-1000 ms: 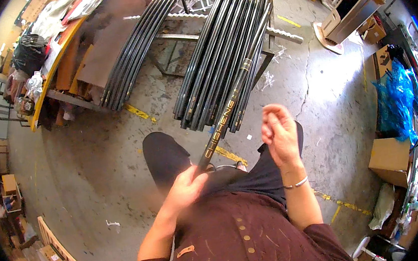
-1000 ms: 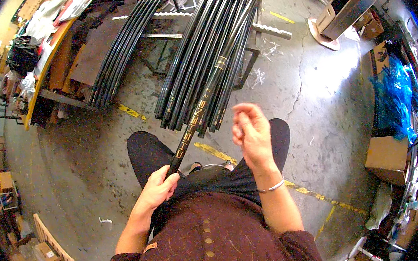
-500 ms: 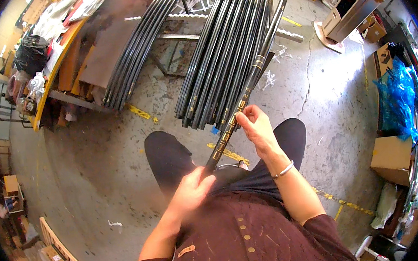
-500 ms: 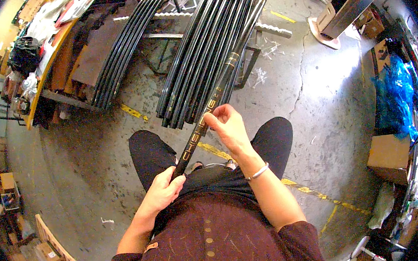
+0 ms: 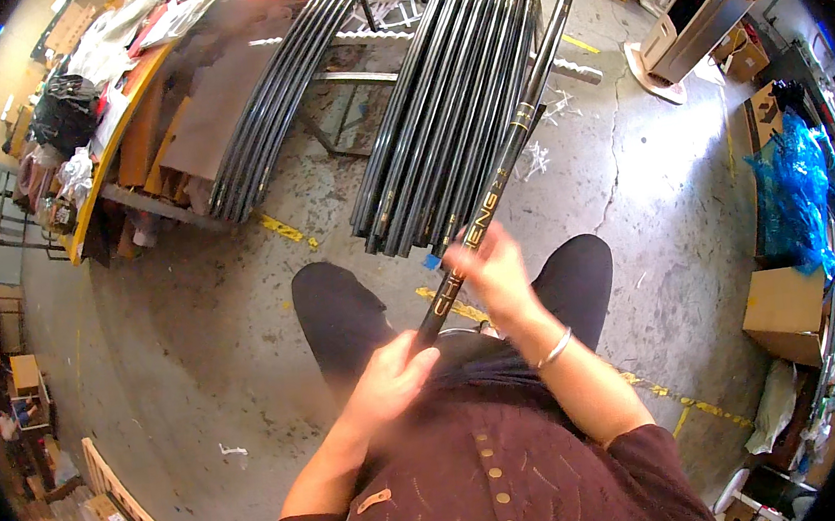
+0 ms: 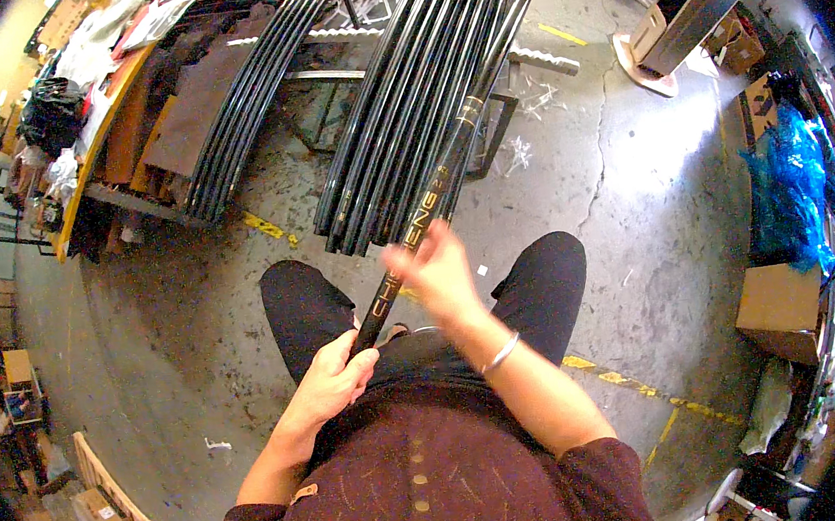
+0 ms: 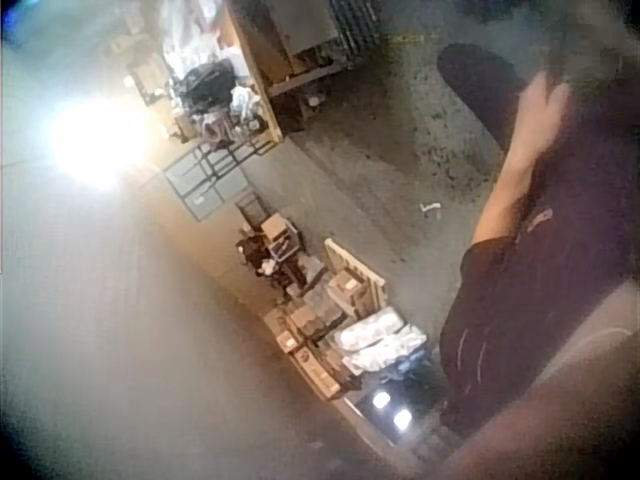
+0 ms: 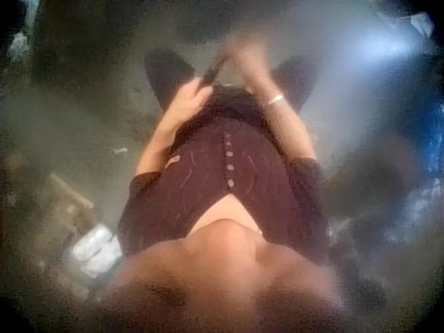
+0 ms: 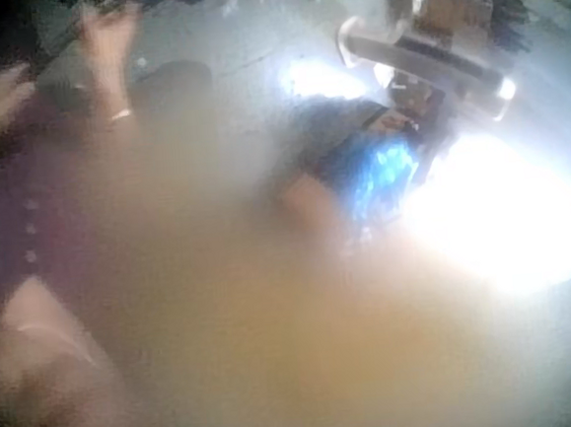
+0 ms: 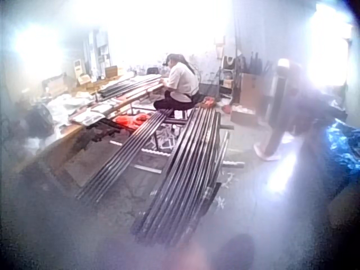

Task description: The person picks up long black poles from a rack and wipes them with a small white cloth. They rotate the poles to clean different sections and then place them back on the rack, repeating this process for several poles.

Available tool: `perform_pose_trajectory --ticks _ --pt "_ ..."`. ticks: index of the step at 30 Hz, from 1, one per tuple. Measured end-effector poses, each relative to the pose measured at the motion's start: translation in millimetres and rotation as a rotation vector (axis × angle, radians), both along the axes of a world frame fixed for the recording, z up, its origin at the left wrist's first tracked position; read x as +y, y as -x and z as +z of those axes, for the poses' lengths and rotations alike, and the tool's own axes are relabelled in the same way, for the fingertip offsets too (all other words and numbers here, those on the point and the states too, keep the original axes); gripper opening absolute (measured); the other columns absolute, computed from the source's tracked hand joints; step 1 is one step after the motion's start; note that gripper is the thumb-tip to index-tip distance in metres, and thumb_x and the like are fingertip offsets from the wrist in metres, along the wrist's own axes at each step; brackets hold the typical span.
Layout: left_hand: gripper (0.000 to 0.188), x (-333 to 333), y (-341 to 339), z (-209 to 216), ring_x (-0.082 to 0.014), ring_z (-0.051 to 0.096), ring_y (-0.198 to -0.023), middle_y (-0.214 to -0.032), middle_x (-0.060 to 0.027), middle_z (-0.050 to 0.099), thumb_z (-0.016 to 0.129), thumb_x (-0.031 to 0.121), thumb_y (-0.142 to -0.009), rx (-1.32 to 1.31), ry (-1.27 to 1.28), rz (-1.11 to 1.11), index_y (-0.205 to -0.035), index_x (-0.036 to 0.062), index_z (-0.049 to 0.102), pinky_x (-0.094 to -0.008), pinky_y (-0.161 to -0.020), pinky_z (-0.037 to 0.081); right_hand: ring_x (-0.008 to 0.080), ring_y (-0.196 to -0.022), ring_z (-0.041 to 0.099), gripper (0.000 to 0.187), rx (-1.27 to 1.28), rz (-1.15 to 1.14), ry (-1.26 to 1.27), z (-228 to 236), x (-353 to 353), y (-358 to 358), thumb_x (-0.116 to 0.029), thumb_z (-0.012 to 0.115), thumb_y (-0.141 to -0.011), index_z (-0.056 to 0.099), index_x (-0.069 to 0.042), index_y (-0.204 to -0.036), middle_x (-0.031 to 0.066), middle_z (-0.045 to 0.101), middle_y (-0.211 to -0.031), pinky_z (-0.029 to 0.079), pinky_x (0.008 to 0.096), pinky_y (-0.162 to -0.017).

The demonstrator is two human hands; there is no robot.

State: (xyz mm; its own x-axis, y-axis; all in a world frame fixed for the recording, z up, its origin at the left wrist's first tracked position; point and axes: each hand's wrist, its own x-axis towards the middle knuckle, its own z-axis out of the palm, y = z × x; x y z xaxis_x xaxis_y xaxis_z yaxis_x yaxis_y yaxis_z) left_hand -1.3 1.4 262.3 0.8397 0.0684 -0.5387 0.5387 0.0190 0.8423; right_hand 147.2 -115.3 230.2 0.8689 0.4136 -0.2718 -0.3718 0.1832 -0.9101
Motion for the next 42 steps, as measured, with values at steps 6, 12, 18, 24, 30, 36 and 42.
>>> perform_pose_trajectory --ticks 6,12,18,24,30,36,42 --pt "0.015 -0.4 -1.5 9.7 -0.0059 0.039 -0.044 -0.06 0.0022 0.043 0.05 0.019 -0.093 0.057 0.257 0.049 -0.089 0.0047 0.048 -0.0211 -0.039 0.032 0.0078 -0.059 0.048 0.035 -0.1 -0.115 0.054 3.7 1.8 -20.1 -0.02 0.072 -0.074 0.049 -0.005 -0.096 -0.0033 0.05 -0.072 0.04 0.0228 -0.053" --pt "0.014 4.8 3.0 4.3 -0.0063 0.038 -0.041 -0.058 0.0016 0.043 0.049 0.017 -0.092 0.027 0.221 0.056 -0.087 0.0044 0.048 -0.0216 -0.038 0.032 0.0107 -0.078 0.052 0.057 -0.008 0.134 -0.015 6.4 2.8 32.0 -0.016 0.078 -0.066 0.044 -0.002 -0.109 0.0003 0.051 -0.085 0.046 0.0275 -0.071" --pt "0.011 0.1 11.8 17.8 -0.0063 0.037 -0.042 -0.059 0.0015 0.043 0.05 0.014 -0.091 0.023 0.254 -0.031 -0.088 0.0038 0.048 -0.021 -0.038 0.03 0.0098 -0.068 0.048 0.057 -0.117 -0.31 0.165 32.0 -22.9 -75.0 -0.026 0.075 -0.072 0.043 0.002 -0.11 0.0015 0.053 -0.083 0.042 0.0252 -0.059" --pt "0.011 2.1 -6.8 16.6 -0.0054 0.039 -0.044 -0.06 0.0019 0.045 0.051 0.014 -0.091 -0.038 0.105 -0.035 -0.09 0.0039 0.048 -0.0208 -0.039 0.032 0.0094 -0.081 0.051 0.048 0.031 0.119 -0.132 19.6 -2.9 29.5 -0.009 0.074 -0.069 0.045 -0.008 -0.107 -0.002 0.048 -0.084 0.044 0.0265 -0.073" --pt "0.021 -1.4 -17.9 13.5 -0.0186 0.052 -0.057 -0.066 -0.0108 0.056 0.057 0.02 -0.087 -0.154 -0.31 -0.151 -0.091 -0.0008 0.053 -0.0329 -0.054 0.042 0.0082 -0.064 0.048 0.052 -0.097 -0.24 0.083 31.6 -34.6 -86.6 -0.026 0.074 -0.073 0.043 -0.001 -0.108 -0.0014 0.05 -0.075 0.043 0.0237 -0.057" --pt "0.02 -4.6 -30.6 21.8 -0.0195 0.053 -0.052 -0.06 -0.0128 0.053 0.058 0.016 -0.086 -0.284 -0.454 -0.125 -0.09 -0.0026 0.052 -0.0327 -0.049 0.041 0.0095 -0.067 0.05 0.046 -0.106 -0.045 0.042 26.3 -11.4 -30.8 -0.018 0.073 -0.073 0.044 -0.005 -0.106 -0.0005 0.05 -0.079 0.044 0.0245 -0.06" --pt "0.022 0.2 -17.7 8.5 -0.0367 0.06 -0.063 -0.068 -0.0223 0.057 0.06 0.015 -0.084 -0.306 -0.622 -0.13 -0.094 -0.003 0.053 -0.0388 -0.054 0.044 0.0088 -0.067 0.047 0.039 -0.005 -0.084 0.112 37.0 -14.5 -47.5 -0.009 0.069 -0.073 0.045 -0.006 -0.103 -0.0031 0.047 -0.077 0.042 0.0256 -0.059"
